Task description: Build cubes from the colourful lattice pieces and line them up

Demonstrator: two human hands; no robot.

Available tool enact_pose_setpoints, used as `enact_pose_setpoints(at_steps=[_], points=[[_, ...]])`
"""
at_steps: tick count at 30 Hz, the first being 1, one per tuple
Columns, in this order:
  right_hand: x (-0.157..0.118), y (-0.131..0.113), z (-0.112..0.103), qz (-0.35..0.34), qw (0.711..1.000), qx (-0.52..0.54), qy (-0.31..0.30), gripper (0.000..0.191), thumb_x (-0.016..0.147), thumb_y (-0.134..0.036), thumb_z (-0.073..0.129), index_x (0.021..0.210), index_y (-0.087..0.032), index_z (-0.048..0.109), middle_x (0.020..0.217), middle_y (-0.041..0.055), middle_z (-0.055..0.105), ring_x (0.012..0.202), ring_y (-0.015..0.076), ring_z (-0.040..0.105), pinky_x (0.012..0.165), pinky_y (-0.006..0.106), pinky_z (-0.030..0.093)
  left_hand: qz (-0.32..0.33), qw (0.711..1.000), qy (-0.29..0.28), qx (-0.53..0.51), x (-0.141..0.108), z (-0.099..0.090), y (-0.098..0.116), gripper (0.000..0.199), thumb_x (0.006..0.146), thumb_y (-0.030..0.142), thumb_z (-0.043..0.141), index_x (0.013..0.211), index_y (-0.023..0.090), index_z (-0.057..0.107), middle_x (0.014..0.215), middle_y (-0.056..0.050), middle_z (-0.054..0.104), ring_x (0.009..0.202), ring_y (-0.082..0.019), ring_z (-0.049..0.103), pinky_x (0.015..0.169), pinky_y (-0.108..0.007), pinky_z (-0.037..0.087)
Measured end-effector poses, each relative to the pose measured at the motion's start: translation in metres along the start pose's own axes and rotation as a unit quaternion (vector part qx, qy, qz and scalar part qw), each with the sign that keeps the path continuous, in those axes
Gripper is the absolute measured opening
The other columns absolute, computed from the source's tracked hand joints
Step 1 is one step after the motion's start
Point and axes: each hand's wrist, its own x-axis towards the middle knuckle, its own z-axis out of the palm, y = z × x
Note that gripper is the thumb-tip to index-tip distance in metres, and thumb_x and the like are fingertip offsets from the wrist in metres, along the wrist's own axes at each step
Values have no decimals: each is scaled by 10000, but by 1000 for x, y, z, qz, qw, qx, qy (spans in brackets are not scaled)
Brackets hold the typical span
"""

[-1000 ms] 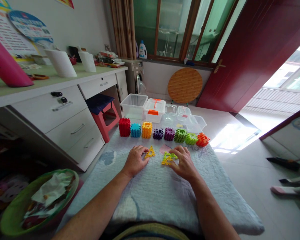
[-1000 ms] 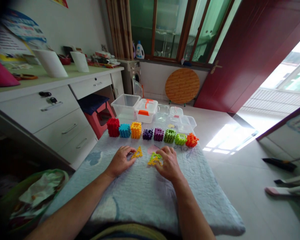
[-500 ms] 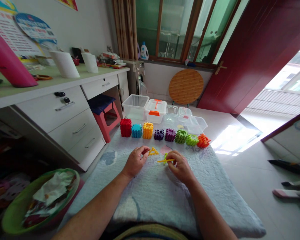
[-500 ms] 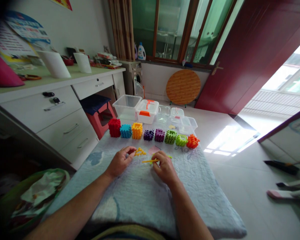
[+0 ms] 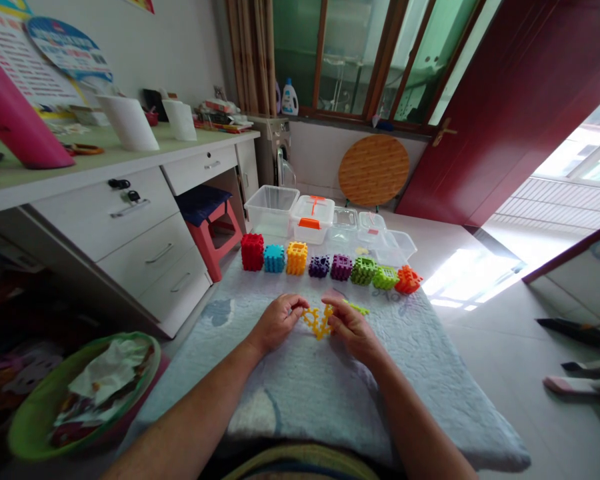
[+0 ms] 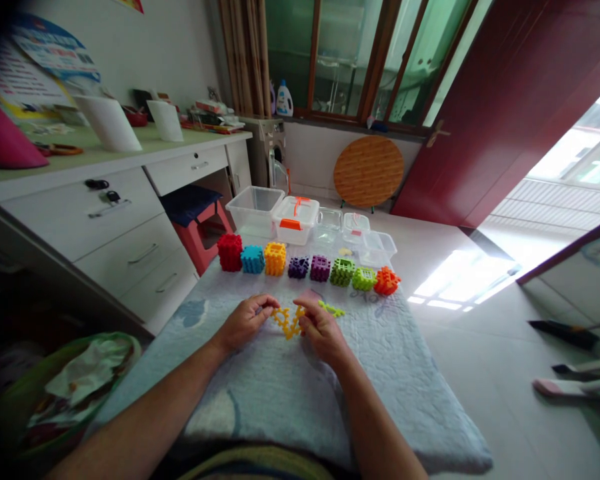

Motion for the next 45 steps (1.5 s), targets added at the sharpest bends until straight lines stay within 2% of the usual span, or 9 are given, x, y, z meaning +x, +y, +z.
enact_pose_setpoints(at_steps=[4,9,14,20,24,30,38,42,45], points=[[2,-2,1,-7,997,-74,18,358,805,-228,506,1162,-198,503,693,-48,464,611,110,455,593,234,373,38,999,-27,24,4,6,5,190,849,232,509,955,205,664,982,-47,675,938,-198,596,900,-348,468],[11,-17,-2,-17,981,-196,4,89,790,-160,544,848,-181,607,682,-21,551,636,120,484,620,245,361,37,999,33,10,7,6,0,250,833,181,466,1023,197,628,1090,-67,623,1033,-205,566,973,-370,442],[29,-22,8,-54,964,-259,-8,156,794,-122,580,896,-183,680,807,19,601,738,138,534,725,263,400,25,998,52,25,5,1,-7,321,752,112,465,1013,195,631,1053,-54,630,1031,-203,565,973,-362,442],[30,-16,20,-45,942,-331,-11,212,864,-179,556,1037,-195,678,921,54,580,862,163,547,790,274,407,64,993,-19,96,-1,1,-5,466,646,63,510,1065,215,646,1085,-43,657,1058,-225,540,980,-378,422],[19,-17,15,-73,933,-352,-3,193,886,-267,545,1023,-189,655,968,71,571,928,190,517,839,302,398,82,986,-51,133,-2,1,-3,398,717,114,570,1089,224,656,1078,-53,662,1035,-234,537,953,-386,421],[8,-18,10,-90,916,-388,-42,290,772,-295,660,1040,-194,620,998,72,570,980,231,453,892,358,365,82,981,-62,163,0,0,-6,228,838,193,570,1031,222,689,993,-60,653,969,-224,537,887,-361,429],[6,-11,14,-98,912,-398,0,333,780,-321,665,1080,-193,600,1052,84,556,1022,248,438,903,374,361,66,974,-84,200,-1,-8,-6,153,865,258,594,953,203,706,917,-50,643,924,-207,533,846,-324,419],[1,-15,13,-82,903,-418,49,241,787,-362,663,940,-184,610,979,85,562,953,242,460,847,363,375,58,972,-76,214,-2,-10,-4,151,860,304,609,905,198,707,894,-50,636,903,-206,530,830,-321,418],[-1,-17,12,-74,890,-448,35,179,783,-361,670,801,-193,608,895,73,572,911,235,472,806,355,369,53,970,-78,224,-2,-11,-3,127,849,290,621,857,195,704,862,-45,635,882,-201,529,820,-317,415]])
